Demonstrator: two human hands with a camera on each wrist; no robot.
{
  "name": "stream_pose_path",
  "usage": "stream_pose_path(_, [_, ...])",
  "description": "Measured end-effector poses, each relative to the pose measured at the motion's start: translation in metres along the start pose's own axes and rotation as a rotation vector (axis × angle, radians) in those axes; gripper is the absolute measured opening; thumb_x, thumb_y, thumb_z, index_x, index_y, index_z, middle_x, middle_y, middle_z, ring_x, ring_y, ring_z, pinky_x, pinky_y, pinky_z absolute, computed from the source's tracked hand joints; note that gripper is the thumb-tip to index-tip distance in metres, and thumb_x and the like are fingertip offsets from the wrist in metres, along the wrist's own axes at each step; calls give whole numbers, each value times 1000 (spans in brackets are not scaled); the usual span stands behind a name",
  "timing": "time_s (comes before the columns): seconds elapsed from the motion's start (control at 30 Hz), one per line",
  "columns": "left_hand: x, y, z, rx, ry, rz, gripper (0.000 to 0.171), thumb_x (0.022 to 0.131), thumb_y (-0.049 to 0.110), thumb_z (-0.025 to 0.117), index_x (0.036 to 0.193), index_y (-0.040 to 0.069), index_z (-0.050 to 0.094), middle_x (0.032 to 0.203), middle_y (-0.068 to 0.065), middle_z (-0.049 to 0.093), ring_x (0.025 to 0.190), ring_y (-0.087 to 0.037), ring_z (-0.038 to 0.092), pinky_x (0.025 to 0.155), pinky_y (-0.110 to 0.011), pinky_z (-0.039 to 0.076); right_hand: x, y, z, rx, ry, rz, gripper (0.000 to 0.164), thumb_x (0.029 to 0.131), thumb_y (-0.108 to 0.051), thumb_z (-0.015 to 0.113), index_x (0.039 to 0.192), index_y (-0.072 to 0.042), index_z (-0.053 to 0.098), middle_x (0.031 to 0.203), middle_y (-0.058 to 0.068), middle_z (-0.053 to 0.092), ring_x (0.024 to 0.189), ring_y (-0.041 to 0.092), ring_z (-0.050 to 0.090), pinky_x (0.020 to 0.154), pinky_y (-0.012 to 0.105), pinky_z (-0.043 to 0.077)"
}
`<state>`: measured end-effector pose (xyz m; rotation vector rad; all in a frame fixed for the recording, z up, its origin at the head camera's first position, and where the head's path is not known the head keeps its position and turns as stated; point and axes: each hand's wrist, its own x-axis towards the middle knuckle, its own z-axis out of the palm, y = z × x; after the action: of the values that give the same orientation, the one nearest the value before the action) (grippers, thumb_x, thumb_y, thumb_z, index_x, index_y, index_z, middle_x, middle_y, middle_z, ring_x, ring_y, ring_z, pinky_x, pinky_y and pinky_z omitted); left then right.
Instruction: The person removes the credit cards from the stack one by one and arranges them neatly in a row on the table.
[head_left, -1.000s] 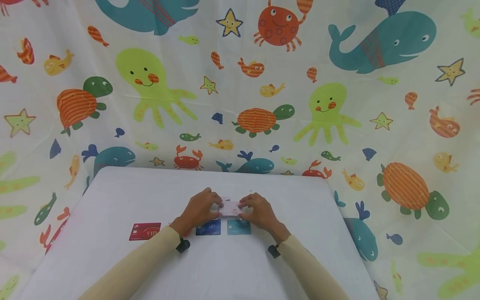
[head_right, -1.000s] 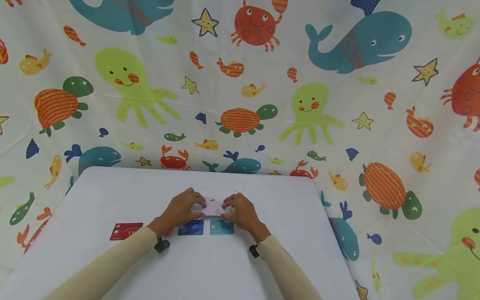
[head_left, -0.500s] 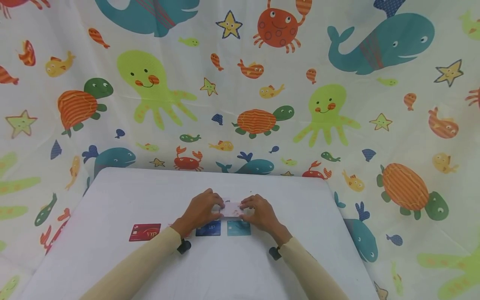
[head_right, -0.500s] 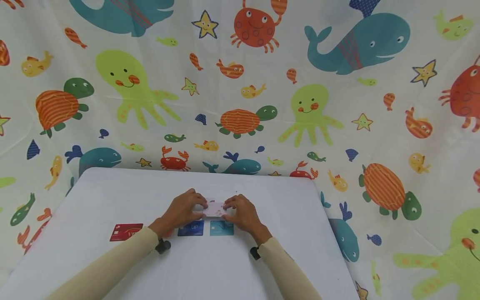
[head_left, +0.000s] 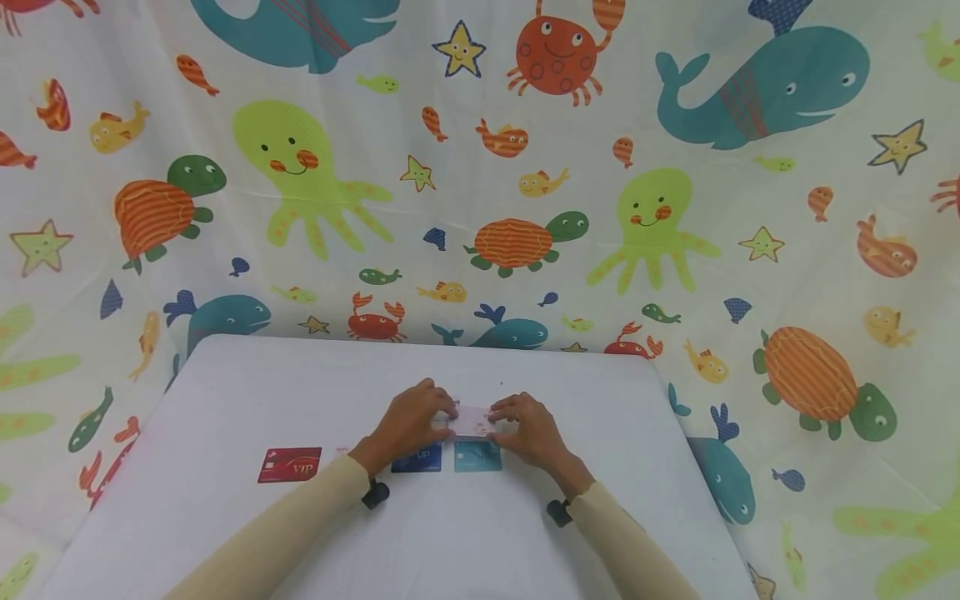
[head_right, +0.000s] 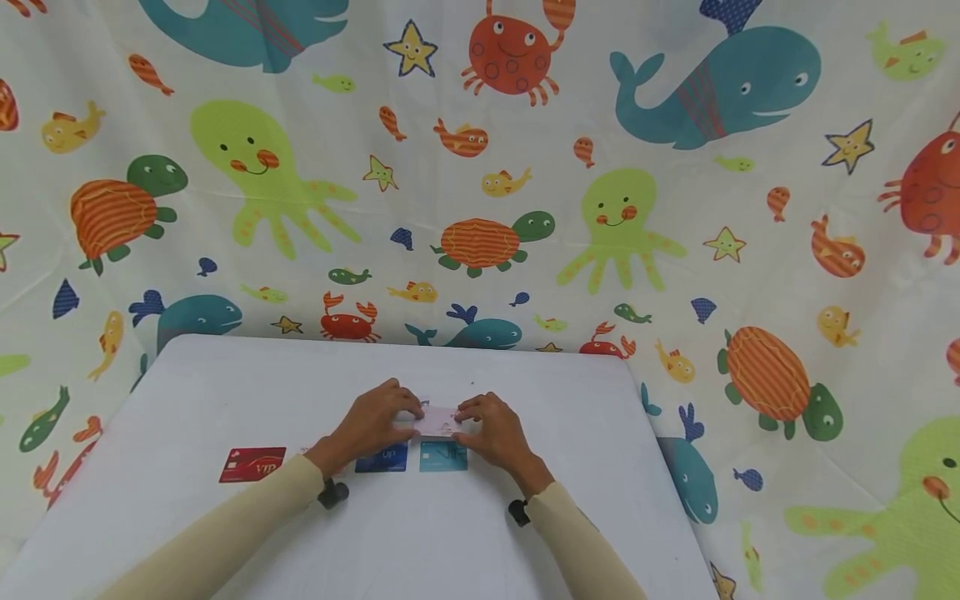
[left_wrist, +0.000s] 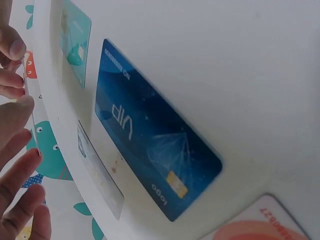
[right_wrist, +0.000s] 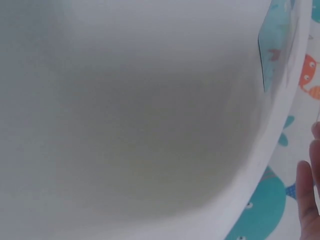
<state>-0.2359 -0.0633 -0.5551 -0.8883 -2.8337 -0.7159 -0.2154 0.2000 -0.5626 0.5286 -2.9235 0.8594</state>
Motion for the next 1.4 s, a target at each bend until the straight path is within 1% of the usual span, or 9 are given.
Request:
stream_pose_path(0.27, [3,6,3,-14,10,50,30,84,38,92,110,24,85,114,7,81,104,-12,66,91,-31,62,-10,2,-7,33,34,-32,25,88,-31,88,111,-22,84,120,-6,77,102,12,68,88,35,64])
stream_pose_path(0.4, [4,7,6,-22,11,62,30,85,38,92,110,22,85,114,7,80,102,-11,65,90,-29,62,-14,1,-10,34,48,-40,25,88,-29,89,111,-21,84,119,-6,77,102,12,68,88,35,64])
stream_pose_path(0.67, [5,12,7,-27,10,78,28,84,38,91,107,24,85,112,7,80,101,-11,65,90,-29,62,-17,6,-11,25,51,-28,25,87,-31,90,109,-23,84,118,-7,77,102,11,68,87,33,64])
stream_pose_path(0.83, [6,15,8,-30,4,73,28,85,38,91,108,24,85,112,8,80,101,-11,65,90,-28,62,-20,9,-12,36,50,-21,26,86,-31,90,110,-23,84,119,-8,77,103,10,68,88,33,64])
stream_pose_path(1.03, [5,20,9,-49,-3,66,28,86,38,90,109,23,85,113,7,80,103,-12,65,91,-32,62,-23,13,-14,22,51,-15,25,85,-32,91,109,-26,84,119,-11,76,103,7,67,87,25,61])
stream_pose_path(1.13, [4,23,9,-54,-1,70,28,86,37,90,109,23,85,112,6,81,103,-13,65,90,-33,63,-24,14,-16,22,42,-8,26,85,-32,92,109,-27,84,120,-12,76,103,6,66,87,23,59])
stream_pose_path(1.27, [2,24,11,-49,4,82,27,87,38,90,109,23,85,113,7,81,102,-12,65,88,-32,63,-26,15,-17,25,28,4,26,86,-33,91,110,-28,84,119,-13,76,102,5,66,87,26,60])
stream_pose_path(1.4, [3,24,15,-40,9,89,29,87,40,89,111,23,85,114,7,80,103,-12,66,88,-30,62,-27,17,-18,25,27,9,26,85,-31,91,110,-28,84,119,-12,76,102,7,66,87,30,62])
